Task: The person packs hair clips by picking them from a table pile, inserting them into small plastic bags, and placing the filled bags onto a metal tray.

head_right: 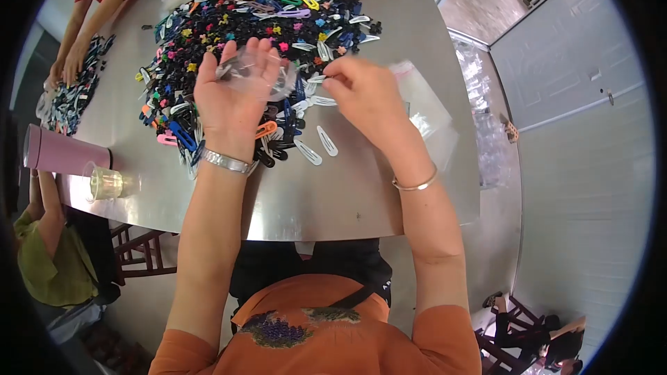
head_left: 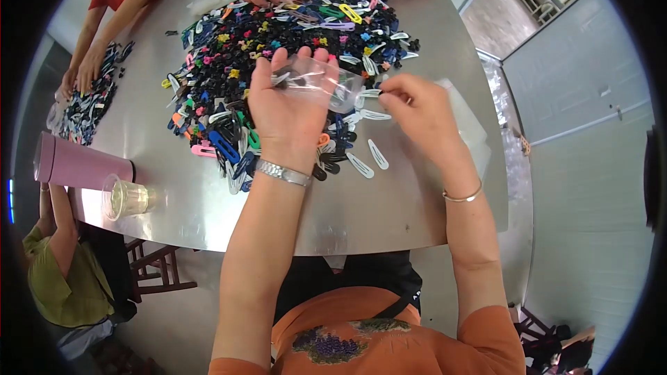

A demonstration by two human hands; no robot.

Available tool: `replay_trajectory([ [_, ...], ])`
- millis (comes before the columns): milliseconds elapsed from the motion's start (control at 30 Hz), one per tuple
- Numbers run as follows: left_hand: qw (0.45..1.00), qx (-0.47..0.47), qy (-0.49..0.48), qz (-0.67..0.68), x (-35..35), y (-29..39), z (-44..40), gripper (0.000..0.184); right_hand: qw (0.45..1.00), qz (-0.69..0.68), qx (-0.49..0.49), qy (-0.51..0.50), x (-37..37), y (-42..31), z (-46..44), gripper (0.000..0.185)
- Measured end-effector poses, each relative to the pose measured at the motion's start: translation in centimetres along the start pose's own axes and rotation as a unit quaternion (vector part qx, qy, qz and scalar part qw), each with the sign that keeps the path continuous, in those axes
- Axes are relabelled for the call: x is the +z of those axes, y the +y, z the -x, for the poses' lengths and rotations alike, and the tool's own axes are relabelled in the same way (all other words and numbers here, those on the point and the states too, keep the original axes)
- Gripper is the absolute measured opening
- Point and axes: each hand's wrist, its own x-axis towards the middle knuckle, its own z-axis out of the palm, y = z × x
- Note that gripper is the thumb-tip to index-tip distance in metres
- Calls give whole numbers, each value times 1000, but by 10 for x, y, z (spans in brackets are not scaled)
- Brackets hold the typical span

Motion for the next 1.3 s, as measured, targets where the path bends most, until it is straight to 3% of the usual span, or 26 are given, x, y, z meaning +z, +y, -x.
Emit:
replay_trajectory([
  [133, 1000, -3, -11, -29, -1, -9, 4, 29, 984, -157, -57, 64, 3, -22, 4, 16],
  [200, 999, -3, 7, -41, -2, -16, 7, 29, 976, -87, -193, 52, 9, -23, 3, 18],
  [233, 999, -7, -10, -53, -5, -19, 6, 30, 975, 8, -215, 52, 10, -25, 3, 20],
  [333, 996, -19, -17, -83, -6, -21, 8, 31, 979, -40, -177, 94, 8, -32, 3, 23],
  [367, 999, -37, -16, -24, -6, -15, 6, 31, 979, -38, -176, 95, 5, -28, 2, 23],
  [433, 998, -36, -14, 57, -5, -1, 1, 32, 969, -150, 12, 197, -6, -10, -10, 23],
  [467, 998, -11, -8, 55, -5, 3, -1, 33, 969, -148, 11, 198, -9, 2, -18, 23],
  [533, 999, -3, 11, 35, -2, 2, -1, 32, 990, 107, -28, 90, -8, 29, -33, 22],
  [567, 999, -5, 12, 32, -3, 1, 0, 32, 984, 157, -67, 60, -3, 39, -39, 20],
  [700, 999, -34, -8, 28, -2, -5, 2, 31, 969, 240, -58, 19, 16, 60, -55, 18],
  [767, 1000, -20, -1, 15, -2, -3, 1, 31, 975, 221, 2, 9, 20, 59, -59, 17],
  [900, 999, -32, -6, 22, -4, -4, 0, 31, 989, 147, 6, -30, 8, 48, -50, 19],
  [1000, 1000, -27, -11, 11, -5, -8, 2, 31, 994, 105, 25, 2, -1, 30, -39, 20],
  [1067, 1000, -19, -11, 6, -4, -8, 3, 32, 994, -69, 40, 69, -6, 7, -28, 19],
  [1100, 1000, -18, -3, 13, -3, -8, 3, 32, 995, -70, 37, 67, -4, 3, -18, 19],
  [1167, 1000, -15, -4, 22, -3, -8, 2, 34, 966, -191, -140, 106, 0, -2, -3, 22],
  [1200, 1000, -13, -4, 22, -4, -9, 2, 34, 965, -192, -141, 105, 3, -7, -5, 22],
  [1267, 1000, -6, -12, 1, -4, -13, 4, 33, 947, 2, -301, 111, 13, -21, -9, 28],
  [1300, 1000, -8, -12, -2, -5, -14, 4, 33, 951, 31, -271, 148, 23, -24, -9, 33],
])
